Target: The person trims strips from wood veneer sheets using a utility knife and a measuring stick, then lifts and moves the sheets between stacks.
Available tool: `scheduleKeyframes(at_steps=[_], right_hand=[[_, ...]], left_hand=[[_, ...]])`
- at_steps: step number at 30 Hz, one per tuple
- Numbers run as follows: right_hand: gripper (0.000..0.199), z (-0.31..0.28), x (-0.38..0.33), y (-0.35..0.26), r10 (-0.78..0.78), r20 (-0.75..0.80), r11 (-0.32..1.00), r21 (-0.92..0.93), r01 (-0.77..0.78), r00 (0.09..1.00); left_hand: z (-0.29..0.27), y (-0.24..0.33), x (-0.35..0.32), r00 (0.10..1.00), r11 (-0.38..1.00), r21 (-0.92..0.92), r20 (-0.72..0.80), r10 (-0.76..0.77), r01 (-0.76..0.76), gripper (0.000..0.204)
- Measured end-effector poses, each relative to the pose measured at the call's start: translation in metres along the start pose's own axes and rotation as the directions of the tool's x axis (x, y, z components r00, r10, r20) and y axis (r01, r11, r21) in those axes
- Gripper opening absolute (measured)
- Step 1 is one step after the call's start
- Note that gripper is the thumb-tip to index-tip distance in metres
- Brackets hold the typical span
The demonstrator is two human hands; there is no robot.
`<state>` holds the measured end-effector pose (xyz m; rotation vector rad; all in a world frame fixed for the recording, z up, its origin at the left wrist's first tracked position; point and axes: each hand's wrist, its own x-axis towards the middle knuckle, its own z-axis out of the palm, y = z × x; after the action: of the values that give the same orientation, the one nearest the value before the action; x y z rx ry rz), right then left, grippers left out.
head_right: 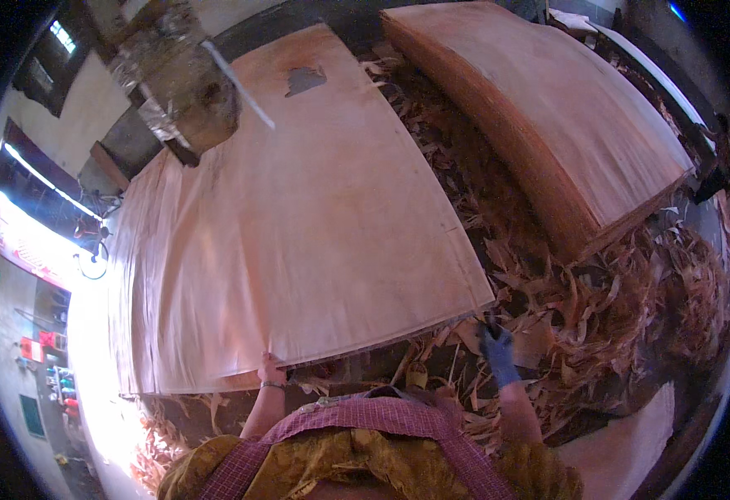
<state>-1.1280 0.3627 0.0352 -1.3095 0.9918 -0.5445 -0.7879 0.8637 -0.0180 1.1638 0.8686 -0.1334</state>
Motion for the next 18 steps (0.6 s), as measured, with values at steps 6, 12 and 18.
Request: scheduleKeyframes(at_steps=[6, 12, 18], right_hand=[[0.027, 0.139, 0.016, -0.095, 0.183, 0.065, 0.983, -0.008, -0.183, 0.981], [0.037, 0.138, 0.021, -0.059, 0.03, -0.033, 0.999, 0.021, -0.03, 0.999], [0.033, 0.133, 0.009, -0.027, 0.049, -0.052, 0.998, 0.047, -0.047, 0.997]], left_hand=[[-0.009, 0.006, -0.003, 0.998, 0.997, -0.073, 0.062, 0.003, 0.001, 0.023], [-0.007, 0.006, -0.01, 0.987, 0.99, -0.113, 0.147, -0.07, 0.087, 0.021], [0.004, 0.013, -0.026, 0.991, 0.982, -0.159, 0.103, -0.086, 0.101, 0.022]])
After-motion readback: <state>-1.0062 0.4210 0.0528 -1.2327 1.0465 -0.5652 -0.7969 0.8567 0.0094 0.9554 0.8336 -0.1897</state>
